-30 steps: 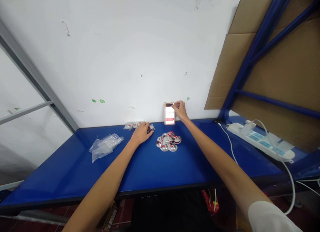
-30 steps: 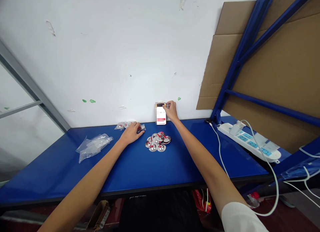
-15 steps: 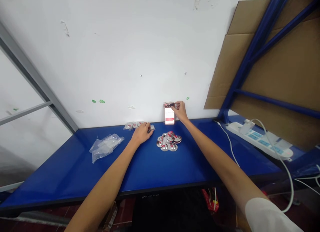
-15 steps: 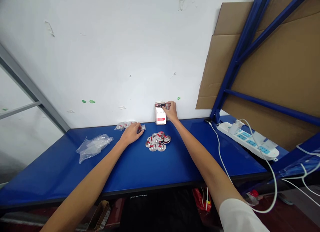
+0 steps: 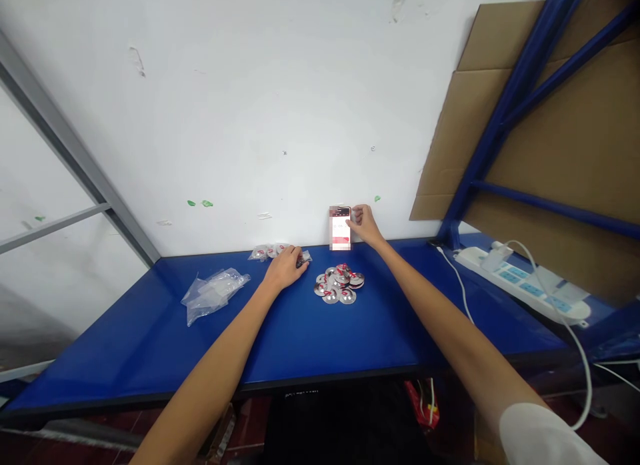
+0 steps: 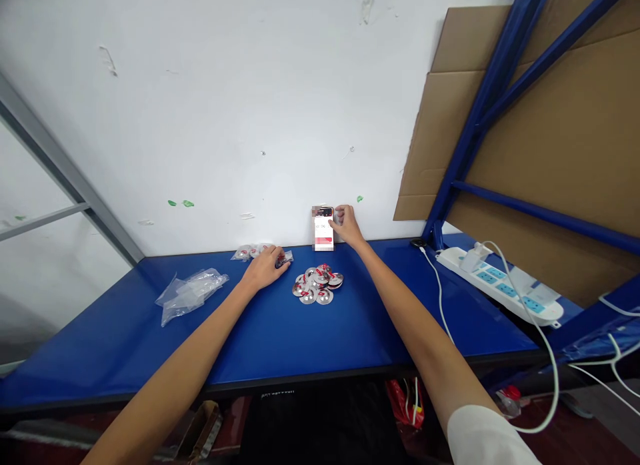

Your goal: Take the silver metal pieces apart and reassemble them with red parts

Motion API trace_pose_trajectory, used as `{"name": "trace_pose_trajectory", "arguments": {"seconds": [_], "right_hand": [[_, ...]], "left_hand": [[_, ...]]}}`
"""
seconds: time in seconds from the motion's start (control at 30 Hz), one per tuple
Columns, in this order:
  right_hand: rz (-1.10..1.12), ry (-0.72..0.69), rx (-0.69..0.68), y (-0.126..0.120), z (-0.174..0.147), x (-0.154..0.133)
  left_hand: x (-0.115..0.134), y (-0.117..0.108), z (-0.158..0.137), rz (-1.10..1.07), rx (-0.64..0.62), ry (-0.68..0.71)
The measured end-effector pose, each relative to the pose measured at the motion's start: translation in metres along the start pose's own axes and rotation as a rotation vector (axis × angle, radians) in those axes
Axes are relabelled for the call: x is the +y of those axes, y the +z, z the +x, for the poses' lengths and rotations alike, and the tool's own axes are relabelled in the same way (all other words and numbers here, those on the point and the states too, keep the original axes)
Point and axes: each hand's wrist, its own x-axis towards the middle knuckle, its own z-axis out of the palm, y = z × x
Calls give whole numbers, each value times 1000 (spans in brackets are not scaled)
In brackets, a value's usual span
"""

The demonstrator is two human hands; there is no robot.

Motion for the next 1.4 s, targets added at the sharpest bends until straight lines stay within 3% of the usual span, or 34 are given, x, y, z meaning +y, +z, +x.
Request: {"name": "trace_pose_trajectory", "arguments": {"seconds": [0.2,0.37,0.47,0.57,0.7,0.83,0.97,1.13,1.4], "right_hand": [[26,56,4,-17,-4,-11],[-97,-128,-52,-36,-42,-43],[-152,-199,-96,-37,-68,-65],[-130,-203,-150,-29,-83,-85],[-105,-244,-244,-13,-93,-105],[-126,-244,-299,6,-104,-114],[-44,-143,-332,19,-110,-114],[77,-1,-320,22,-107,-119],[371,199,-158,18,-101,-119]], "left_hand": [[2,2,-2,-33,13,-10],[1,2,-1,-2,-12,-22],[-1,2,1,-87,34,-45],[-1,4,6,-428,143,-213],[4,9,7,-1194,199,-536],[19,4,4,-1592,112,-527],[43,-3,2,-1652,-34,-388],[62,-6,-2,-1631,-105,-289],[62,-10,-3,-1667,-147,-400]]}}
